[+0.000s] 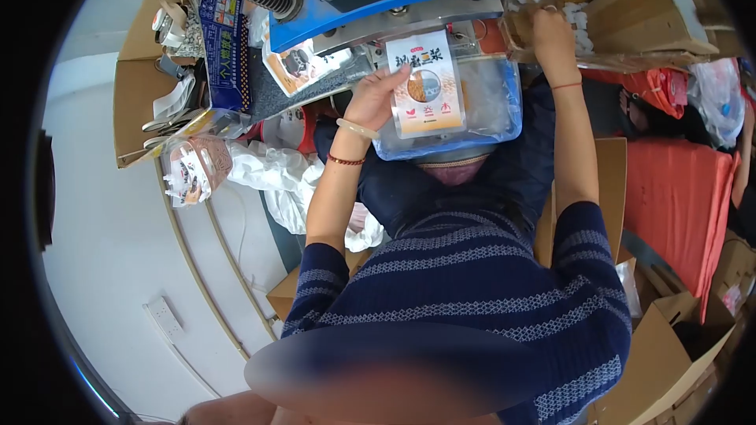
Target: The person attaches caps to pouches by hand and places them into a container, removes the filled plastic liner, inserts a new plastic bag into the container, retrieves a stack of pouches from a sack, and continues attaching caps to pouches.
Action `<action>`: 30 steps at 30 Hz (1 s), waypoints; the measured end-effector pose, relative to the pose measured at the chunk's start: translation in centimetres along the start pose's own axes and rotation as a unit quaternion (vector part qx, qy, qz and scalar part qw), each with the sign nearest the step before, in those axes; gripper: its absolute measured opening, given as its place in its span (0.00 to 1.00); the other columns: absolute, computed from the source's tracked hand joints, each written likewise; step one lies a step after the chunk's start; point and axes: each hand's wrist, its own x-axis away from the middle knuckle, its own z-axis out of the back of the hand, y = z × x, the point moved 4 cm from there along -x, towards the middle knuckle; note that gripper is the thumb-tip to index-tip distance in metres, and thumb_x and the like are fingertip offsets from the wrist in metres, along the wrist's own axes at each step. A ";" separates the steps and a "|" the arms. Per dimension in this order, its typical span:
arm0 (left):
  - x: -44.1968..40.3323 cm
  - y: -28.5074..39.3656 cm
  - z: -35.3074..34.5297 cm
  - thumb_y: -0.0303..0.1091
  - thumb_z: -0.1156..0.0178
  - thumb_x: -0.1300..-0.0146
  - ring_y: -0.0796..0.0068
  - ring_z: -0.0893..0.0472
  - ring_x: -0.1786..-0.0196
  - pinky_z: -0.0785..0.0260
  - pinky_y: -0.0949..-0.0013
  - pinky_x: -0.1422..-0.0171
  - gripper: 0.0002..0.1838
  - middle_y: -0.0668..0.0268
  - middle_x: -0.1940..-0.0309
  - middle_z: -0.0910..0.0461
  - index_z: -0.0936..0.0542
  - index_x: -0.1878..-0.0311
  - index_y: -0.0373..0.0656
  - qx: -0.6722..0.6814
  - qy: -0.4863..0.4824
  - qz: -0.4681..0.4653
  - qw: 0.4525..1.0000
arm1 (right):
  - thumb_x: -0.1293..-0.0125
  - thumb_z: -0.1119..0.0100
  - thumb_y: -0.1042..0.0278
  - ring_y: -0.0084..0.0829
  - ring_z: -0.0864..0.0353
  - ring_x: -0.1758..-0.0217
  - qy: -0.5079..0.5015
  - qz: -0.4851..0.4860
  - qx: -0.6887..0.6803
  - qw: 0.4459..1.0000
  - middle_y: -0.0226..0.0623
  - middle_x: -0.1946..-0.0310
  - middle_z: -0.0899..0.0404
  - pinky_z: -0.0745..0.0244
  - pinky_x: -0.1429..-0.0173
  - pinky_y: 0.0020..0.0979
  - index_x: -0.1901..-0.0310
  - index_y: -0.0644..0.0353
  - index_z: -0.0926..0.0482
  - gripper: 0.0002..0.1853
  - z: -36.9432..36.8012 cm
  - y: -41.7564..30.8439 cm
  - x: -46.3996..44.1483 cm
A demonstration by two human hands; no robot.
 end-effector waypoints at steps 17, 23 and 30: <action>8.4 5.2 7.0 0.18 0.39 0.39 0.78 0.18 0.54 0.26 0.75 0.49 0.13 0.63 0.56 0.14 0.15 0.51 0.32 -0.425 0.249 -0.362 0.791 | 0.38 0.33 0.72 0.24 0.21 0.56 -0.106 -0.001 -0.443 0.890 0.32 0.57 0.17 0.24 0.52 0.28 0.54 0.60 0.17 0.11 9.6 -13.6 6.7; 9.7 4.7 -0.4 0.22 0.35 0.38 0.84 0.20 0.58 0.27 0.78 0.51 0.11 0.64 0.60 0.14 0.14 0.52 0.34 -0.359 0.146 -0.267 0.882 | 0.42 0.32 0.77 0.30 0.19 0.56 -0.026 0.077 -0.579 0.811 0.36 0.57 0.16 0.25 0.51 0.31 0.55 0.63 0.17 0.12 12.1 -19.3 4.1; 7.5 2.5 0.2 0.34 0.33 0.35 0.88 0.21 0.62 0.28 0.79 0.56 0.10 0.66 0.64 0.14 0.13 0.59 0.35 -0.334 -0.087 0.001 0.938 | 0.33 0.40 0.66 0.42 0.20 0.54 -0.129 0.250 -0.340 0.898 0.40 0.57 0.17 0.26 0.50 0.33 0.53 0.63 0.18 0.11 11.7 -17.7 2.1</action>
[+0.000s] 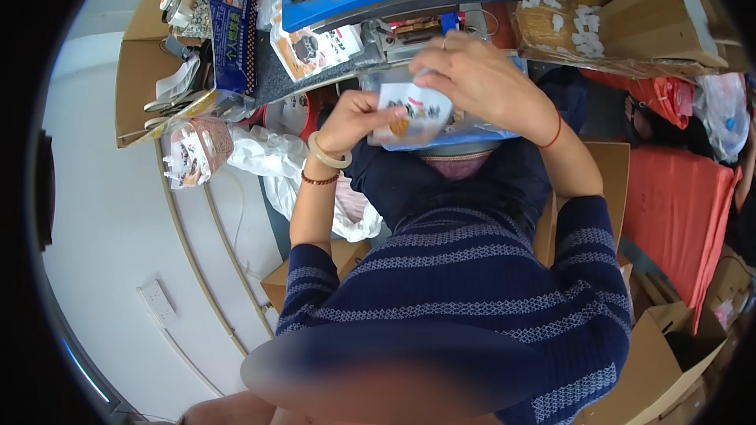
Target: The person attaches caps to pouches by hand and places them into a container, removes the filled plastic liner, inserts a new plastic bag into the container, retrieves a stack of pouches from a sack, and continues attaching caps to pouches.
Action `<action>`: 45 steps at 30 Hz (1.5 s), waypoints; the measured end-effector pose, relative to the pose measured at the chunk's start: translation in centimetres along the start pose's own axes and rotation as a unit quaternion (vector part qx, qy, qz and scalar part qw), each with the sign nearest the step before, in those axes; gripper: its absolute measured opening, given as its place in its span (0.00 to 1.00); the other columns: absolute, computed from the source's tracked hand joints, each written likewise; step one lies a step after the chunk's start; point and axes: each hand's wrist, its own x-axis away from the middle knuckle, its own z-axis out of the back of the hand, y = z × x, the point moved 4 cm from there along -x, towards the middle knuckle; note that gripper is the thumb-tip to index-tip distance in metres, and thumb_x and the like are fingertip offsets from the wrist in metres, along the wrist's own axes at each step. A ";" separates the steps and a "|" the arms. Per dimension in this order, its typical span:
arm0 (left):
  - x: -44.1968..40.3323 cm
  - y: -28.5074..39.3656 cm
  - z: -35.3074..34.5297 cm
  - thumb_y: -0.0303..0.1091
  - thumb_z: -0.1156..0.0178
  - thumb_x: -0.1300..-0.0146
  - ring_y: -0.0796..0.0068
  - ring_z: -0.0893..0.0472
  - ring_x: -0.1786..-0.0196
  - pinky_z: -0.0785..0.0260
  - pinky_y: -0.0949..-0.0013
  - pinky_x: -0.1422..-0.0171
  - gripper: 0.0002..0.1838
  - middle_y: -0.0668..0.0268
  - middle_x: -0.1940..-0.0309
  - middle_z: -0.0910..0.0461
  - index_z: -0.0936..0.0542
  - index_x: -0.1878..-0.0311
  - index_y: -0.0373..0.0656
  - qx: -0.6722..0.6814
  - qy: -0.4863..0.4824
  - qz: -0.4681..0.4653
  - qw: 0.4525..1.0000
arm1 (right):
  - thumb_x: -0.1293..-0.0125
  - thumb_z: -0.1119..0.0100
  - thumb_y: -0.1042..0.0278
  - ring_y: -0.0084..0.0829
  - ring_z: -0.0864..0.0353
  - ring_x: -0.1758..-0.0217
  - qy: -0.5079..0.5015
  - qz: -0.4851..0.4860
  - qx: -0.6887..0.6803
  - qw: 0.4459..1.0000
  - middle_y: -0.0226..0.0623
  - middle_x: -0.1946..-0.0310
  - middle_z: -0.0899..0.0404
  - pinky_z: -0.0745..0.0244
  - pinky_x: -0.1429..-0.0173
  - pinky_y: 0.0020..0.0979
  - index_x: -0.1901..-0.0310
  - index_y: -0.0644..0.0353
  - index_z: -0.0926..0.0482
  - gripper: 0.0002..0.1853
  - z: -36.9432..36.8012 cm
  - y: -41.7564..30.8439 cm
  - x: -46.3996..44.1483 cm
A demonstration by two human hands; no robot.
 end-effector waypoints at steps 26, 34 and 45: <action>1.1 -4.9 9.0 0.14 0.44 0.49 0.60 0.21 0.39 0.33 0.56 0.32 0.24 0.58 0.47 0.17 0.17 0.47 0.42 -0.515 0.381 -0.275 0.717 | 0.31 0.37 0.68 0.20 0.20 0.53 0.280 -0.322 -0.129 0.895 0.34 0.55 0.17 0.26 0.48 0.24 0.50 0.64 0.18 0.12 3.1 10.5 7.6; 2.1 0.8 3.4 0.20 0.35 0.39 0.82 0.20 0.58 0.28 0.77 0.50 0.13 0.67 0.58 0.14 0.16 0.50 0.32 -0.121 0.349 -0.173 0.913 | 0.38 0.34 0.75 0.29 0.19 0.57 0.167 -0.119 -0.194 0.959 0.37 0.58 0.15 0.26 0.52 0.26 0.54 0.64 0.16 0.11 -2.5 -0.6 1.8; -1.8 -0.7 -0.6 0.34 0.35 0.33 0.87 0.22 0.66 0.29 0.79 0.61 0.10 0.67 0.68 0.14 0.14 0.62 0.34 0.065 -0.011 0.010 0.998 | 0.33 0.40 0.60 0.48 0.18 0.55 -0.043 -0.105 -0.050 0.992 0.49 0.58 0.17 0.23 0.51 0.38 0.50 0.64 0.19 0.17 -1.5 1.9 0.2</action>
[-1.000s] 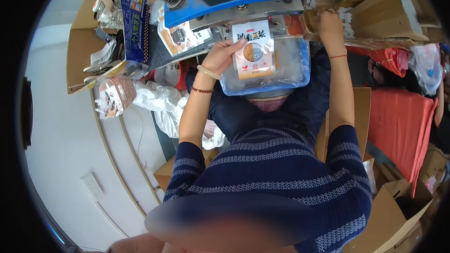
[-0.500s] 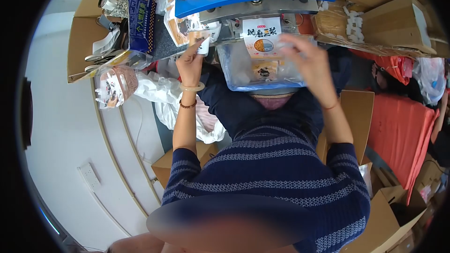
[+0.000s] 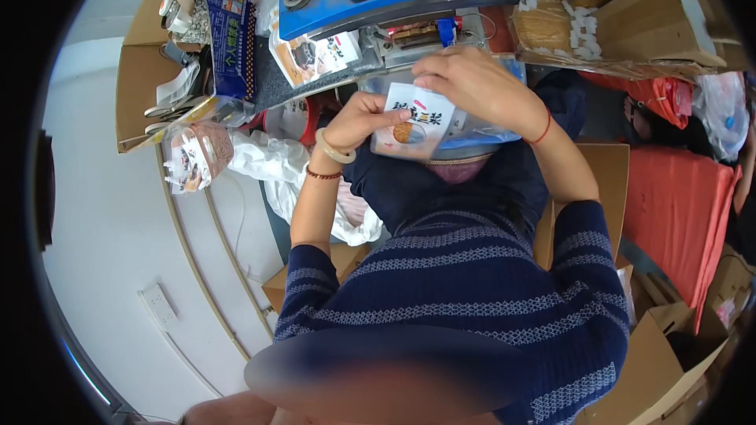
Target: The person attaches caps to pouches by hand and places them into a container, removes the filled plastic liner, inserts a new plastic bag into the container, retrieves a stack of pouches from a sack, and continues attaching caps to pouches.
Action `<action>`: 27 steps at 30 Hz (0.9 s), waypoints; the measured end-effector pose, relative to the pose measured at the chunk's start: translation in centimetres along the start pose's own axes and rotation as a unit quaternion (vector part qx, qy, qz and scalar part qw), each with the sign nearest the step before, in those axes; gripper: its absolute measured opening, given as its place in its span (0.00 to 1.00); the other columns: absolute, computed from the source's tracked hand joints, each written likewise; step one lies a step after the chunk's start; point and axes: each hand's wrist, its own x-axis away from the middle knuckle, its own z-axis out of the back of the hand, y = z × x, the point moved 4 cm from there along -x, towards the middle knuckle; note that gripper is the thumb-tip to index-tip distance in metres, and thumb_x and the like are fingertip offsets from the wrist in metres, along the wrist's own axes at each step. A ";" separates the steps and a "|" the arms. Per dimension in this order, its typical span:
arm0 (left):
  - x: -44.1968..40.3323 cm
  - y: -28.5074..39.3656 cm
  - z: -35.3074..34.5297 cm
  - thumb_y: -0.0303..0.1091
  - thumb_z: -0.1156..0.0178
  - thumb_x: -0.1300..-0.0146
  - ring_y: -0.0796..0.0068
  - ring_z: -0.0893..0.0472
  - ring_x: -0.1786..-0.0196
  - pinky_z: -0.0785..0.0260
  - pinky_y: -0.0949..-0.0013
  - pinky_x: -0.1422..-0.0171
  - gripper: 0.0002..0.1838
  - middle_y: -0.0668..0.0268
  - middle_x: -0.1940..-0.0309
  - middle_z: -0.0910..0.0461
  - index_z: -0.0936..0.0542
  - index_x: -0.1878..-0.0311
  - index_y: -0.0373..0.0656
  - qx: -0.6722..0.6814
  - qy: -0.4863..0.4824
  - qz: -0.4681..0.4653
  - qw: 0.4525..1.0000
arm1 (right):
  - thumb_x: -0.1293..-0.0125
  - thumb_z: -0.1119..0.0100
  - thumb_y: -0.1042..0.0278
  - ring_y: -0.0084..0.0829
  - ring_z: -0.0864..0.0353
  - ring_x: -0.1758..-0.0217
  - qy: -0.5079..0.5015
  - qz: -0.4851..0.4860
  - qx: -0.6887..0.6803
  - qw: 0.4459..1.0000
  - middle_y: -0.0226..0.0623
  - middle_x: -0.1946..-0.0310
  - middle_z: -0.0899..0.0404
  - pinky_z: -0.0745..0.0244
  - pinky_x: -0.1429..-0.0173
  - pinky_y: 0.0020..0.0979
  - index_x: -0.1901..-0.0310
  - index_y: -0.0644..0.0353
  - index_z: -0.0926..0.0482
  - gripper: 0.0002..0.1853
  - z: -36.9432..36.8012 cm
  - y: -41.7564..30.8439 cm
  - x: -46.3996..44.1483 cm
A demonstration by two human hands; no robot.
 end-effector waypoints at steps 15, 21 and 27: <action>-4.6 -1.2 3.5 0.33 0.34 0.35 0.79 0.18 0.62 0.25 0.74 0.55 0.13 0.64 0.63 0.14 0.16 0.53 0.33 0.050 0.179 -0.056 0.981 | 0.34 0.47 0.69 0.59 0.22 0.52 0.245 -0.103 0.352 0.898 0.54 0.56 0.22 0.25 0.50 0.52 0.50 0.59 0.21 0.13 3.5 19.1 0.1; -0.1 -2.3 10.4 0.34 0.34 0.40 0.59 0.43 0.23 0.54 0.50 0.21 0.38 0.52 0.26 0.40 0.38 0.28 0.41 -0.582 0.373 -0.266 0.672 | 0.33 0.46 0.69 0.59 0.23 0.53 0.321 -0.118 0.314 0.886 0.54 0.55 0.20 0.25 0.54 0.52 0.46 0.56 0.22 0.14 4.8 15.9 1.8; 3.5 -1.7 8.9 0.17 0.42 0.47 0.59 0.16 0.47 0.28 0.61 0.38 0.17 0.59 0.53 0.14 0.15 0.53 0.39 -0.512 0.412 -0.306 0.689 | 0.33 0.40 0.71 0.38 0.18 0.54 0.326 -0.127 0.093 0.932 0.43 0.53 0.19 0.24 0.50 0.33 0.50 0.59 0.19 0.11 4.5 7.8 6.4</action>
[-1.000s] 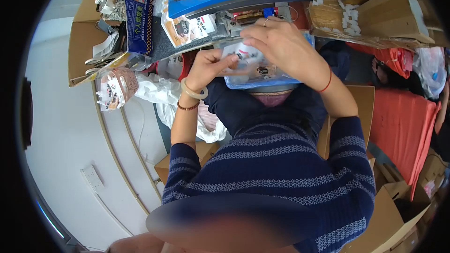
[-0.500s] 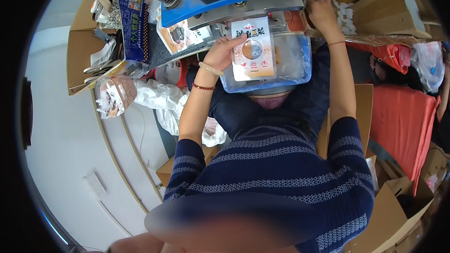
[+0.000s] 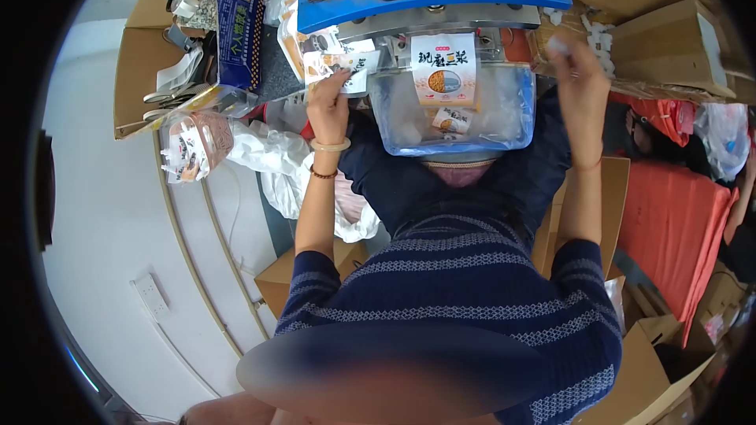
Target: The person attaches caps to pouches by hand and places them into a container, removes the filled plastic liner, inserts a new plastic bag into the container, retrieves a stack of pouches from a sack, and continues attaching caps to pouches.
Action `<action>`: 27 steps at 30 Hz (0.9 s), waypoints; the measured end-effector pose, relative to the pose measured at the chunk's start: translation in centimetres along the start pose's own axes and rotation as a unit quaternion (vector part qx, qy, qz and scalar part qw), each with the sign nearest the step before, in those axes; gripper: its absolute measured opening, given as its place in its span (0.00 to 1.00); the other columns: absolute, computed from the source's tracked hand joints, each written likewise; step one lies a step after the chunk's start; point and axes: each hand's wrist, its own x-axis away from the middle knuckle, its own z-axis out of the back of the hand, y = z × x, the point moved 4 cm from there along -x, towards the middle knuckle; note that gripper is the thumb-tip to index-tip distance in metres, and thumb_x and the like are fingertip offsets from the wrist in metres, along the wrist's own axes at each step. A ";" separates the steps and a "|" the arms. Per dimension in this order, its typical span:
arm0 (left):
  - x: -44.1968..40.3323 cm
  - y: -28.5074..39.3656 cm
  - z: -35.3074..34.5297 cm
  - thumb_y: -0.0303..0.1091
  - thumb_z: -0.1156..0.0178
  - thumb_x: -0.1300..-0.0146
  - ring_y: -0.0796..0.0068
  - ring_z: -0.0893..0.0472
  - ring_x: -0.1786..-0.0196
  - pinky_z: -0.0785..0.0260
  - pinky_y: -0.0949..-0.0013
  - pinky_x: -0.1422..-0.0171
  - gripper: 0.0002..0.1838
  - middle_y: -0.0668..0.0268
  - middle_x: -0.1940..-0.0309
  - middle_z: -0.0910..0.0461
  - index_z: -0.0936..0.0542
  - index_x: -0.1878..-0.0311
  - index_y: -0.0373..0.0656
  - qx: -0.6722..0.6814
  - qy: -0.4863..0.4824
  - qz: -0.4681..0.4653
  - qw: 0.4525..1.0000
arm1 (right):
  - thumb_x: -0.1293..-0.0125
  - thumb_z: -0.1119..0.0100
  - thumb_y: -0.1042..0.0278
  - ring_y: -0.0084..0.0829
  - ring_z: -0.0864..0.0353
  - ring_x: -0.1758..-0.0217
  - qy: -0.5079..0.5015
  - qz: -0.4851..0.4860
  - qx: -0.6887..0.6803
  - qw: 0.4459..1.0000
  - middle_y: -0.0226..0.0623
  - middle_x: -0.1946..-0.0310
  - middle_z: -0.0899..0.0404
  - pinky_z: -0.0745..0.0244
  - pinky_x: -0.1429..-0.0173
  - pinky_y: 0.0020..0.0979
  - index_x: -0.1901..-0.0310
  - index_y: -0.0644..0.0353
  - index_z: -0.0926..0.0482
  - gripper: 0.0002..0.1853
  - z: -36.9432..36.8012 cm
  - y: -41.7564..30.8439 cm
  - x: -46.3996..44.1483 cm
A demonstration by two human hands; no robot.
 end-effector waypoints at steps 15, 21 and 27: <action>-2.1 9.7 0.3 0.31 0.34 0.35 0.85 0.21 0.63 0.28 0.78 0.59 0.10 0.69 0.66 0.14 0.14 0.56 0.34 0.373 -0.352 0.267 0.816 | 0.35 0.39 0.69 0.43 0.20 0.58 -0.245 0.229 -0.081 0.939 0.42 0.59 0.17 0.25 0.54 0.34 0.53 0.63 0.18 0.11 -3.1 -12.2 -0.7; -0.9 8.7 -6.5 0.31 0.36 0.33 0.80 0.17 0.61 0.24 0.75 0.55 0.11 0.61 0.59 0.14 0.17 0.54 0.31 0.624 -0.309 0.420 0.582 | 0.31 0.42 0.56 0.51 0.17 0.59 -0.172 0.077 -0.011 0.982 0.52 0.58 0.17 0.23 0.53 0.42 0.51 0.68 0.20 0.20 -5.8 -6.0 -1.2; -3.6 8.7 -9.4 0.31 0.37 0.32 0.73 0.15 0.58 0.22 0.69 0.50 0.12 0.58 0.57 0.15 0.19 0.53 0.31 0.661 -0.241 0.459 0.542 | 0.33 0.44 0.67 0.55 0.19 0.57 -0.117 -0.065 0.184 0.974 0.53 0.60 0.18 0.24 0.55 0.48 0.56 0.65 0.19 0.11 -2.9 1.5 -4.0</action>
